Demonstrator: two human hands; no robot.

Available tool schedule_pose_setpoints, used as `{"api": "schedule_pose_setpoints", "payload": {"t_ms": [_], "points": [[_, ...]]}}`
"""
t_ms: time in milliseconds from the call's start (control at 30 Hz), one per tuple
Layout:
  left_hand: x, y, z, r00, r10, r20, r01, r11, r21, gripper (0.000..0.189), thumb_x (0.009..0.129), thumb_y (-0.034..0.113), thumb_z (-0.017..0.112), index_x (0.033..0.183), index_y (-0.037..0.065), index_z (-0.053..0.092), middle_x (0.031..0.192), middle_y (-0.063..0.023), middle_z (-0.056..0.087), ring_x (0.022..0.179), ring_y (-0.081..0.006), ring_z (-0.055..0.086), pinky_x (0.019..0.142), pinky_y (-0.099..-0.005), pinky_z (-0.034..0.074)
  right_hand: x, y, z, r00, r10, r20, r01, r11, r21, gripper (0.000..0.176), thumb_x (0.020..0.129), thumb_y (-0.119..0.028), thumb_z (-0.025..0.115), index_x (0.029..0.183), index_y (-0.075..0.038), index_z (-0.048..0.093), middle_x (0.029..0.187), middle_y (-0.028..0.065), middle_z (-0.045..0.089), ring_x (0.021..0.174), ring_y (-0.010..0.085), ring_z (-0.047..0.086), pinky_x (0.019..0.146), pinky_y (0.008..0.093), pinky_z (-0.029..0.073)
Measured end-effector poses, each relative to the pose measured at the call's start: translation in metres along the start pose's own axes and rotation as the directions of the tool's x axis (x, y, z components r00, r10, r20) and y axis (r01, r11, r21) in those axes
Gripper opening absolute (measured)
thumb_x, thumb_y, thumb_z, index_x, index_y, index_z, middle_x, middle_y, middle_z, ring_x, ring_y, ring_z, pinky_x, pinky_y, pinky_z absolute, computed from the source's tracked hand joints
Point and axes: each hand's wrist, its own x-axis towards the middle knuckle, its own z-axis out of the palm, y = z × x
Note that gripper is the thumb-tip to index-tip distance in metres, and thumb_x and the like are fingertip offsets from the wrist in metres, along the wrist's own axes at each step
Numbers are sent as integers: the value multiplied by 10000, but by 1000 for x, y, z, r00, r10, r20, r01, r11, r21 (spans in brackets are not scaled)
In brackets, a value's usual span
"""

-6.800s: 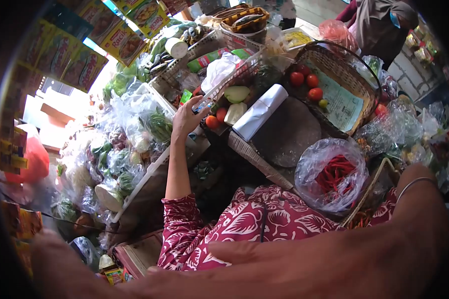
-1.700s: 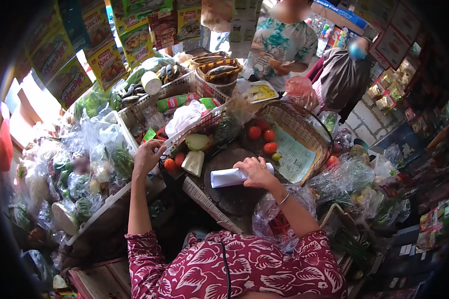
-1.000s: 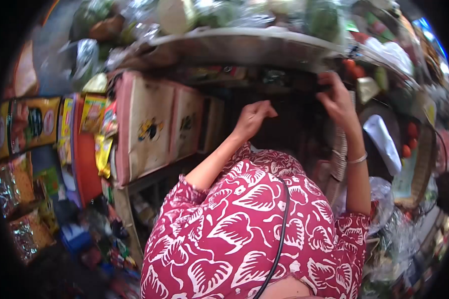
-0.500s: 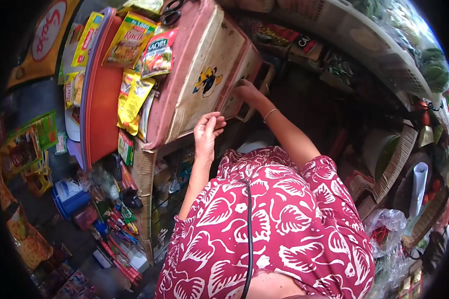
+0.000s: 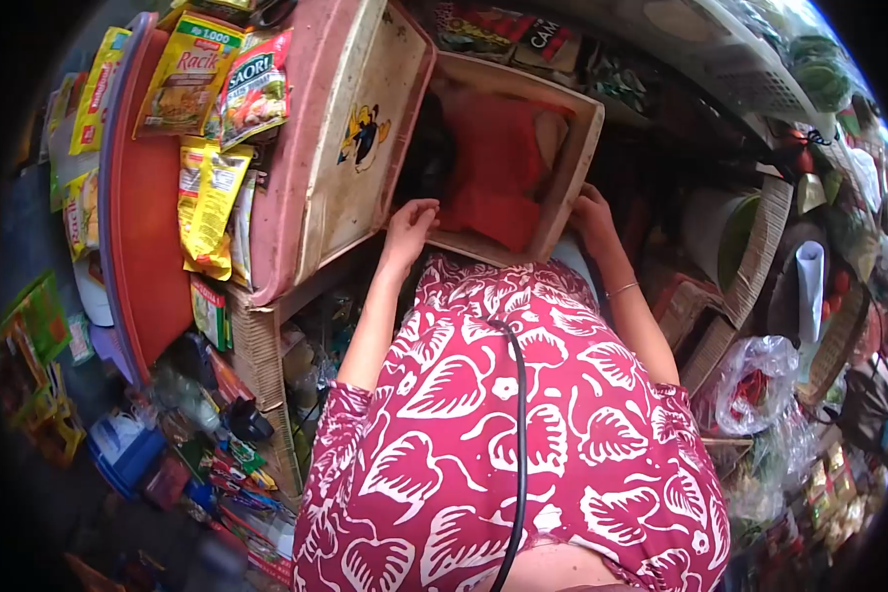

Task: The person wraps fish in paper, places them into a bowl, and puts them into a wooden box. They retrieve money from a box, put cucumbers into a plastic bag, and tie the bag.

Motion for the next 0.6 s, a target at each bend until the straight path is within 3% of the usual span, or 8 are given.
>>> {"api": "schedule_pose_setpoints", "payload": {"t_ms": [67, 133, 200, 300, 367, 433, 533, 600], "points": [[9, 0, 2, 1000, -2, 21, 0, 996, 93, 241, 918, 168, 490, 1123, 59, 557, 1020, -20, 597, 888, -104, 580, 733, -224, 443, -7, -11, 11, 995, 20, -102, -26, 998, -61, 413, 766, -83, 540, 1166, 2, 484, 1011, 93, 561, 961, 190, 546, 851, 317, 443], [13, -2, 3, 1000, -3, 3, 3, 994, 113, 238, 916, 159, 494, 1121, 55, 558, 989, -18, 594, 878, -102, 576, 727, -221, 442, -4, -16, 26, 619, -781, -85, 529, 494, -690, 380, 786, -67, 559, 1154, 3, 492, 1042, 115, 558, 957, 176, 553, 807, 302, 457], [16, -9, 0, 995, 58, -82, -52, 996, 77, 243, 866, 129, 528, 1079, 22, 578, 839, -19, 599, 756, -84, 551, 639, -217, 422, -13, -50, 60, 549, -834, -51, 580, 424, -696, 293, 795, -69, 591, 1076, 0, 551, 957, 110, 601, 868, 176, 594, 731, 291, 472], [9, -4, -5, 997, 33, -75, -20, 986, 165, 243, 881, 131, 513, 1096, 33, 570, 899, -34, 602, 813, -101, 565, 705, -231, 437, 7, -60, 98, 799, -588, 123, 575, 690, -440, 155, 799, -111, 619, 923, -19, 637, 748, 74, 641, 725, 213, 638, 671, 284, 479], [0, 0, -7, 998, 38, -51, -28, 982, 186, 240, 901, 130, 496, 1117, 49, 559, 939, -33, 596, 859, -114, 577, 738, -243, 439, 40, -42, 122, 799, -527, 289, 591, 596, -544, 271, 793, -172, 633, 1028, -37, 619, 893, 133, 656, 857, 247, 638, 751, 316, 485], [-4, -3, -8, 991, 109, -80, -93, 981, 172, 241, 900, 127, 493, 1119, 49, 558, 934, -29, 599, 872, -118, 579, 742, -245, 438, 58, -8, 162, 654, -705, 275, 743, 530, -408, 378, 781, -223, 638, 1121, -67, 584, 1018, 193, 627, 961, 292, 608, 833, 352, 471], [-4, -1, -10, 982, 164, -92, -143, 969, 203, 268, 886, 107, 502, 1142, 42, 545, 1028, -50, 585, 935, -132, 577, 773, -264, 437, 65, 37, 168, 517, -612, 598, 844, 248, -475, 453, 758, -190, 638, 1181, -60, 534, 1101, 211, 584, 1038, 314, 563, 892, 370, 442], [-2, 5, -9, 947, 295, -128, -247, 922, 299, 315, 867, 94, 525, 1176, 36, 521, 1182, -94, 511, 1003, -168, 558, 836, -288, 434, 48, 30, 168, 613, 151, 775, 635, 489, -598, 525, 733, -167, 643, 1218, -32, 496, 1147, 206, 556, 1085, 321, 529, 917, 373, 423]]}}
